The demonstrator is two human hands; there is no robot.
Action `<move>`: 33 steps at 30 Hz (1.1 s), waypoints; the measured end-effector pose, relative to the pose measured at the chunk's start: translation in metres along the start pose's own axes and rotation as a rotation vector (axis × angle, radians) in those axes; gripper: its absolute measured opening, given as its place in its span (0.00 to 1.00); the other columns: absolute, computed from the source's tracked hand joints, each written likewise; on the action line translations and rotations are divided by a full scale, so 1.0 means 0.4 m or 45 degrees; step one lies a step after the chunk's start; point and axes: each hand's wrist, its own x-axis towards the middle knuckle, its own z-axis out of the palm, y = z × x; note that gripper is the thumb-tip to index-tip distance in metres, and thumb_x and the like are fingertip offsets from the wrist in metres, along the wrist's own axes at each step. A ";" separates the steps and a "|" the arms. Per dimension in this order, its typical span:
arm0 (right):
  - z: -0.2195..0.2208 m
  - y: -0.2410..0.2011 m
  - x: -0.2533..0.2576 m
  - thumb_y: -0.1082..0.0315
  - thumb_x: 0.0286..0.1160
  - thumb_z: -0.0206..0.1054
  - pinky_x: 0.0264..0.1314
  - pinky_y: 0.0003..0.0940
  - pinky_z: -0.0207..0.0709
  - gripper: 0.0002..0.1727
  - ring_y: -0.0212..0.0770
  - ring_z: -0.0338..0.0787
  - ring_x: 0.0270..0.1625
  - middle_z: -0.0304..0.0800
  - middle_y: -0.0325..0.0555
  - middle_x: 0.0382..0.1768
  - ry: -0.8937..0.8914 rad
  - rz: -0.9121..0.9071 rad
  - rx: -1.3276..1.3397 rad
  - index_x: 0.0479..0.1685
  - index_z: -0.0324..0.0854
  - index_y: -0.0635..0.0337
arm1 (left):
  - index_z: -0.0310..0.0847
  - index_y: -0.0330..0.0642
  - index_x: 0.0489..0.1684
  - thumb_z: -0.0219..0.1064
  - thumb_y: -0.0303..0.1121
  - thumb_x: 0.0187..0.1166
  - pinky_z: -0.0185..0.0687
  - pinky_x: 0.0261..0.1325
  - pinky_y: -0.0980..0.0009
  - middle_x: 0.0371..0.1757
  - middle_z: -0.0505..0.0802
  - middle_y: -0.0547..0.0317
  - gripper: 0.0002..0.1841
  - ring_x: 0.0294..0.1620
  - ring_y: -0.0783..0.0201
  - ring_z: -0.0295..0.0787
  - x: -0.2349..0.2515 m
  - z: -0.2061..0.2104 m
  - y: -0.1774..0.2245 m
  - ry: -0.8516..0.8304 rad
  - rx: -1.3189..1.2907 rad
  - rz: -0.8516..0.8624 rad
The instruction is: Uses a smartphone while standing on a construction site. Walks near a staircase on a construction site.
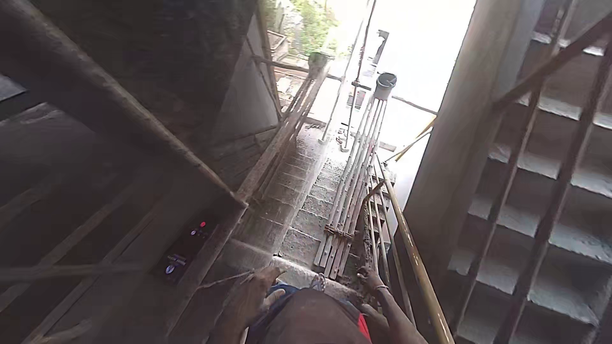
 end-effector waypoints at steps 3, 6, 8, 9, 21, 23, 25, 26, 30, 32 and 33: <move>0.023 0.109 -0.034 0.58 0.86 0.64 0.78 0.59 0.72 0.19 0.58 0.85 0.71 0.88 0.60 0.66 0.079 0.147 0.203 0.69 0.84 0.56 | 0.75 0.50 0.81 0.69 0.49 0.80 0.83 0.66 0.53 0.56 0.93 0.51 0.30 0.53 0.55 0.91 0.113 0.029 0.023 -0.216 -0.067 0.063; 0.047 0.170 -0.092 0.58 0.87 0.62 0.79 0.58 0.71 0.20 0.57 0.85 0.73 0.88 0.59 0.67 0.197 0.218 0.417 0.69 0.84 0.57 | 0.75 0.46 0.80 0.69 0.47 0.78 0.87 0.56 0.57 0.50 0.95 0.54 0.30 0.44 0.60 0.92 0.246 0.075 0.057 -0.308 -0.222 0.153; 0.066 0.189 -0.135 0.58 0.87 0.61 0.81 0.58 0.69 0.20 0.57 0.83 0.75 0.86 0.59 0.69 0.298 0.244 0.592 0.70 0.83 0.58 | 0.74 0.45 0.80 0.69 0.44 0.80 0.87 0.59 0.55 0.51 0.95 0.53 0.29 0.46 0.58 0.94 0.348 0.104 0.070 -0.429 -0.197 0.164; 0.085 0.199 -0.163 0.58 0.87 0.60 0.81 0.58 0.69 0.20 0.56 0.83 0.75 0.86 0.59 0.69 0.361 0.267 0.699 0.70 0.83 0.59 | 0.74 0.44 0.80 0.69 0.42 0.80 0.86 0.60 0.52 0.51 0.95 0.49 0.29 0.47 0.56 0.94 0.396 0.124 0.068 -0.493 -0.173 0.171; 0.784 0.018 -0.464 0.59 0.89 0.57 0.80 0.53 0.72 0.20 0.51 0.84 0.74 0.88 0.54 0.69 0.862 1.122 1.801 0.71 0.83 0.57 | 0.74 0.34 0.76 0.66 0.32 0.86 0.83 0.58 0.47 0.56 0.91 0.33 0.22 0.49 0.45 0.91 0.708 0.119 -0.002 -1.142 0.621 0.170; 0.970 -0.085 -0.493 0.59 0.88 0.58 0.80 0.56 0.71 0.21 0.54 0.84 0.75 0.87 0.57 0.69 0.792 1.265 1.946 0.71 0.83 0.59 | 0.73 0.35 0.78 0.63 0.33 0.87 0.82 0.60 0.45 0.58 0.90 0.31 0.22 0.52 0.43 0.91 0.735 0.109 0.028 -1.133 0.677 0.209; 1.132 -0.210 -0.514 0.56 0.88 0.59 0.77 0.59 0.73 0.23 0.58 0.85 0.72 0.87 0.62 0.67 0.823 1.346 2.029 0.70 0.82 0.63 | 0.72 0.37 0.79 0.62 0.35 0.88 0.82 0.56 0.45 0.60 0.89 0.31 0.22 0.52 0.44 0.90 0.763 0.113 0.047 -1.114 0.692 0.236; 1.185 -0.281 -0.530 0.55 0.87 0.58 0.71 0.61 0.77 0.24 0.61 0.87 0.67 0.89 0.65 0.62 0.911 1.385 1.997 0.65 0.85 0.66 | 0.72 0.37 0.79 0.62 0.36 0.89 0.82 0.55 0.45 0.60 0.89 0.32 0.23 0.53 0.44 0.89 0.778 0.121 0.052 -1.123 0.702 0.259; 1.063 -0.504 -0.743 0.62 0.95 0.49 0.91 0.51 0.56 0.25 0.54 0.68 0.88 0.71 0.56 0.85 0.672 1.498 2.285 0.85 0.70 0.60 | 0.68 0.36 0.82 0.60 0.38 0.90 0.81 0.61 0.42 0.64 0.88 0.30 0.25 0.59 0.39 0.89 0.794 0.191 0.104 -1.222 0.852 0.393; 1.027 -0.574 -0.815 0.64 0.93 0.52 0.88 0.51 0.60 0.25 0.56 0.71 0.86 0.74 0.59 0.83 0.809 1.491 2.299 0.84 0.72 0.62 | 0.67 0.36 0.83 0.59 0.38 0.90 0.82 0.61 0.43 0.66 0.87 0.30 0.26 0.60 0.41 0.89 0.758 0.226 0.144 -1.252 0.891 0.458; 0.965 -0.614 -0.873 0.66 0.94 0.50 0.89 0.50 0.58 0.25 0.57 0.69 0.88 0.70 0.61 0.85 0.792 1.496 2.321 0.85 0.69 0.64 | 0.66 0.35 0.84 0.58 0.38 0.91 0.81 0.62 0.44 0.66 0.86 0.30 0.26 0.60 0.41 0.88 0.734 0.239 0.161 -1.269 0.897 0.490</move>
